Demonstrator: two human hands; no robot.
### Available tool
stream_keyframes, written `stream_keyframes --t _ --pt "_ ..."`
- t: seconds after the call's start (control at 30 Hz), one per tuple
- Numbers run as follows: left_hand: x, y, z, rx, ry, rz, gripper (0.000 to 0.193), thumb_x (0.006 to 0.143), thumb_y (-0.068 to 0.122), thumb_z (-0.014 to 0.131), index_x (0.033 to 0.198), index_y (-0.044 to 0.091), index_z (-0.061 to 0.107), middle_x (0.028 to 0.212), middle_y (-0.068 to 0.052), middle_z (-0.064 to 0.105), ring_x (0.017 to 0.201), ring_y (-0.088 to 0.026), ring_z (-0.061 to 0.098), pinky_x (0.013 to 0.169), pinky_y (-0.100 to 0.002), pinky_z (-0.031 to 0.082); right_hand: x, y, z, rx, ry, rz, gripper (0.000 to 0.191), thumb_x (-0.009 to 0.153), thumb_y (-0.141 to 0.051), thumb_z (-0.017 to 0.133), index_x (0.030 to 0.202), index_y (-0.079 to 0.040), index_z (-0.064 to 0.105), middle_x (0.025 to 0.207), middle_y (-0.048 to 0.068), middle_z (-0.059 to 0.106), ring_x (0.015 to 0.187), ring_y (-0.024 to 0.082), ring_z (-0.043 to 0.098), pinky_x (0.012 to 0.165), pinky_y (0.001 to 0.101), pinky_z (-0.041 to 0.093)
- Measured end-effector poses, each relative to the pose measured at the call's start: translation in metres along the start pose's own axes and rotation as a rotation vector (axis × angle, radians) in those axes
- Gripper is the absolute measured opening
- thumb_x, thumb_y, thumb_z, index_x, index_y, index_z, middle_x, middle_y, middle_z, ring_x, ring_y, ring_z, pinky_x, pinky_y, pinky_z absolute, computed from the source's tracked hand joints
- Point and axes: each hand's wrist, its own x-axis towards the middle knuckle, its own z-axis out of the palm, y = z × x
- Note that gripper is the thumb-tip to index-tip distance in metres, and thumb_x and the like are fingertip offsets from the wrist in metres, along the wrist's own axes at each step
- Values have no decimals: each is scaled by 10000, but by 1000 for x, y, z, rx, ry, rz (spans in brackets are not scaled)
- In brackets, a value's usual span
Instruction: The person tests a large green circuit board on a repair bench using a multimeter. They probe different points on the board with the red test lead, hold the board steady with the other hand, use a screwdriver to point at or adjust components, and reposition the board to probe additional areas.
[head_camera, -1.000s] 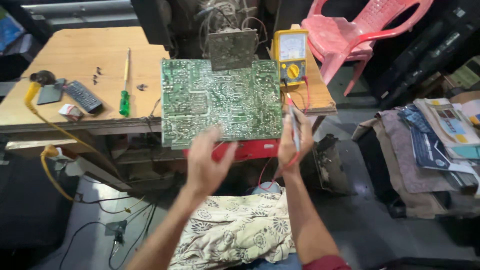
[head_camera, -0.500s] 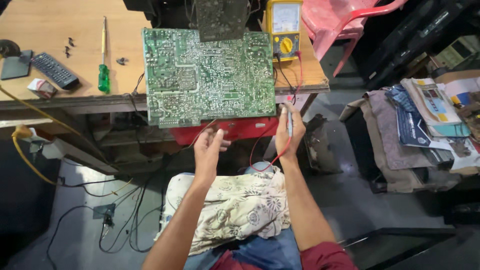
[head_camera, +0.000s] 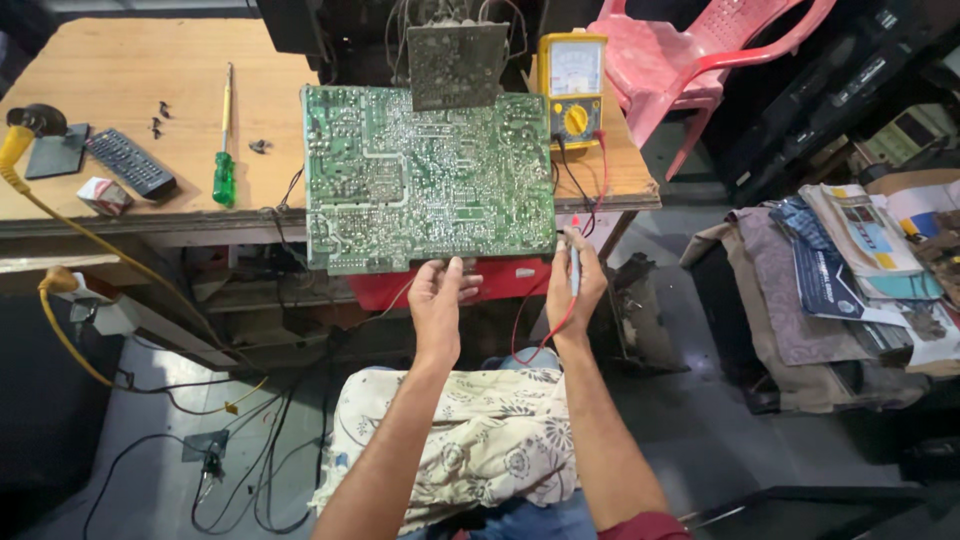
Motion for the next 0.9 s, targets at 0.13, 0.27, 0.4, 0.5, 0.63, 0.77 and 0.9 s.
stream_keyframes --t 0.13,0.27,0.4,0.5,0.63,0.77,0.9 --pt "1 -2 -5 25 -15 25 178 1046 165 636 1099 -5 642 1010 -107 749 807 -163 731 700 -287 582 1 -5 -2 -29 39 -35 245 1044 -61 621 1252 54 680 1100 113 744 1005 147 697 902 290 556" --pt "-13 6 -31 -40 77 -36 205 1028 159 598 1164 9 629 1098 -139 753 820 -184 737 715 -307 586 -23 -18 -4 109 34 -4 404 1133 -156 489 1481 45 534 1167 138 717 947 142 626 851 278 527" --pt "-17 21 -58 -216 230 34 236 1042 157 563 1231 23 607 1139 -160 723 870 -214 727 744 -335 589 -83 -39 22 409 -160 -44 444 1126 -193 435 1491 55 483 1190 149 725 967 150 680 836 279 558" --pt "-12 35 -71 -297 247 90 253 1056 168 548 1260 26 589 1186 -146 712 922 -211 721 767 -338 594 -121 -60 49 332 -308 -38 424 1079 -137 486 1449 69 488 1203 162 731 958 158 685 876 294 567" --pt "-6 54 -81 -344 262 95 255 1047 172 574 1258 30 587 1129 -109 701 920 -185 709 758 -337 593 -134 -84 82 203 -456 -95 319 1026 -46 597 1327 63 598 1154 151 754 1012 182 734 911 308 590" --pt "-1 71 -92 -337 253 131 234 1023 169 609 1216 38 626 1099 -35 693 898 -117 677 759 -311 589 -129 -101 110 223 -470 -188 210 993 2 662 1199 43 670 1091 137 744 981 188 725 914 302 576" --pt "8 77 -102 -351 222 150 126 1039 149 646 1097 38 642 989 -37 692 852 -117 680 749 -290 572 -128 -111 128 179 -489 -189 188 968 1 679 1152 34 690 1050 131 733 942 179 716 882 291 569"
